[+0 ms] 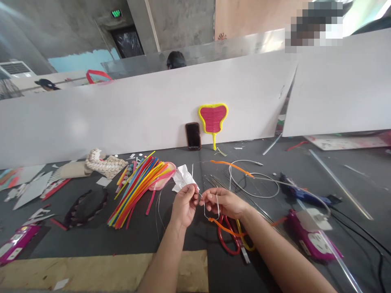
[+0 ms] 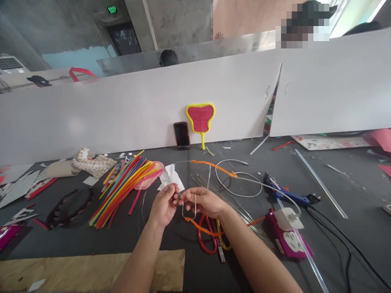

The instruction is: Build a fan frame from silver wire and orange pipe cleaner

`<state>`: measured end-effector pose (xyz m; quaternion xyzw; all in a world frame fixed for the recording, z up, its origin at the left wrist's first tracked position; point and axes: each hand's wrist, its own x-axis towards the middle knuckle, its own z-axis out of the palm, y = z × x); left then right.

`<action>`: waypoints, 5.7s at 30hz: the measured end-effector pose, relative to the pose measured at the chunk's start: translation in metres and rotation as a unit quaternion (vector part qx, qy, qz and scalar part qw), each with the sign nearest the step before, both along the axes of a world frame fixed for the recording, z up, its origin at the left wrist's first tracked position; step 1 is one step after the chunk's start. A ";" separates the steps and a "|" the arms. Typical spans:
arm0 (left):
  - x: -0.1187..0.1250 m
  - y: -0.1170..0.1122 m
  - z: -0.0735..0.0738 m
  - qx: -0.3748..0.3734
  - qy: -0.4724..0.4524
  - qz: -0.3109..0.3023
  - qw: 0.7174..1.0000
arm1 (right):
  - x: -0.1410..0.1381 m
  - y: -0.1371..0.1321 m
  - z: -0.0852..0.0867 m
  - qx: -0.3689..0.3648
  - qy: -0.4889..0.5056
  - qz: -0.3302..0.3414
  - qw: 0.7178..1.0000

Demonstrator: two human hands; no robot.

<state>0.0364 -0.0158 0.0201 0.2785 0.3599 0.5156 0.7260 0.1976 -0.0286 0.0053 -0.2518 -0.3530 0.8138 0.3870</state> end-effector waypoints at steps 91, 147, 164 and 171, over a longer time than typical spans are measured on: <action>-0.016 0.005 0.004 -0.011 -0.098 -0.053 0.994 | 0.021 0.010 0.008 -0.001 0.025 -0.247 0.969; 0.009 0.013 0.036 0.470 0.675 -0.091 0.562 | 0.015 0.000 0.019 0.549 -0.556 -0.314 0.539; -0.001 0.013 0.040 0.430 0.645 -0.066 0.628 | 0.032 0.001 0.026 0.532 -0.532 -0.295 0.589; 0.003 0.014 0.039 0.463 0.649 -0.072 0.599 | 0.030 0.001 0.025 0.543 -0.530 -0.293 0.582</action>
